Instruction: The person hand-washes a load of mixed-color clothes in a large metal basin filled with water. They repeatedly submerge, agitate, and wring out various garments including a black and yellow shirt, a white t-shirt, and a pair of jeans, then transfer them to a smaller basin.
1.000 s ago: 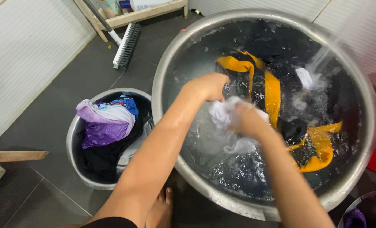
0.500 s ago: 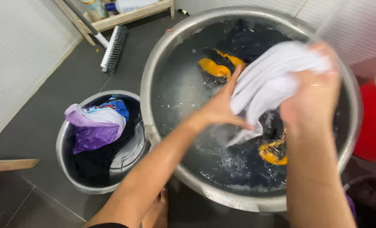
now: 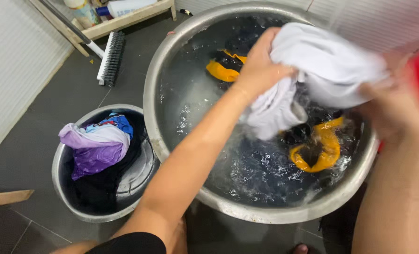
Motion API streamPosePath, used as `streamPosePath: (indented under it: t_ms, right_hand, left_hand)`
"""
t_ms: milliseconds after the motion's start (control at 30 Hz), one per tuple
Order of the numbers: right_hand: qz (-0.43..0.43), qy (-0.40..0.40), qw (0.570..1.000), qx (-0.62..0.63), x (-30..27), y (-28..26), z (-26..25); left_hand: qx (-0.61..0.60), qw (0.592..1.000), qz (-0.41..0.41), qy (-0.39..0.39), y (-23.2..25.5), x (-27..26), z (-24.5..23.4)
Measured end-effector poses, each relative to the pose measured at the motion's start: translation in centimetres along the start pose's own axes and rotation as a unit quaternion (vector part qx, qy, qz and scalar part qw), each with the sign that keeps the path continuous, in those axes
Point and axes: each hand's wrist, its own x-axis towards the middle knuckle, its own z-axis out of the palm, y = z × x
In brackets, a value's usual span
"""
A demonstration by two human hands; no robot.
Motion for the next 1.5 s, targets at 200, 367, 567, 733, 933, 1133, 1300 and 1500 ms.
streamPosePath:
  t_ms: [200,367,567,733,933,1133,1300,1500]
  right_hand:
    - [0.327,-0.079,0.85,0.404,-5.6,-0.1,9.8]
    - [0.241,-0.068,0.863,0.439,-5.2,-1.5,12.5]
    - [0.11,-0.031,0.94,0.321,-2.5,-3.4,9.9]
    - [-0.025,-0.013,0.996,0.079,-3.3,-4.3,9.6]
    - [-0.302,-0.056,0.892,-0.332,-5.1,-5.5,11.7]
    - [-0.486,-0.105,0.754,-0.43,-9.6,-5.9,14.3]
    - [-0.583,-0.01,0.719,-0.379,-10.7,-6.1,13.9]
    - [-0.597,-0.112,0.679,-0.412,-12.2,-4.7,15.0]
  left_hand:
    - [-0.222,0.974,0.037,-0.014,1.0,-0.6,1.0]
    - [-0.293,0.951,0.063,-0.079,0.2,-2.0,0.6]
    - [-0.309,0.949,-0.06,-0.026,-2.4,-2.4,0.3]
    - [-0.494,0.857,-0.143,0.043,-3.2,-2.6,1.6]
    - [-0.507,0.808,-0.287,-0.084,-0.9,-3.1,1.5]
    - [-0.474,0.772,-0.279,-0.317,1.2,-5.8,-0.6]
    - [-0.404,0.767,-0.266,-0.421,0.1,-6.0,-1.9]
    - [-0.11,0.842,-0.285,-0.444,-2.0,-4.8,0.3]
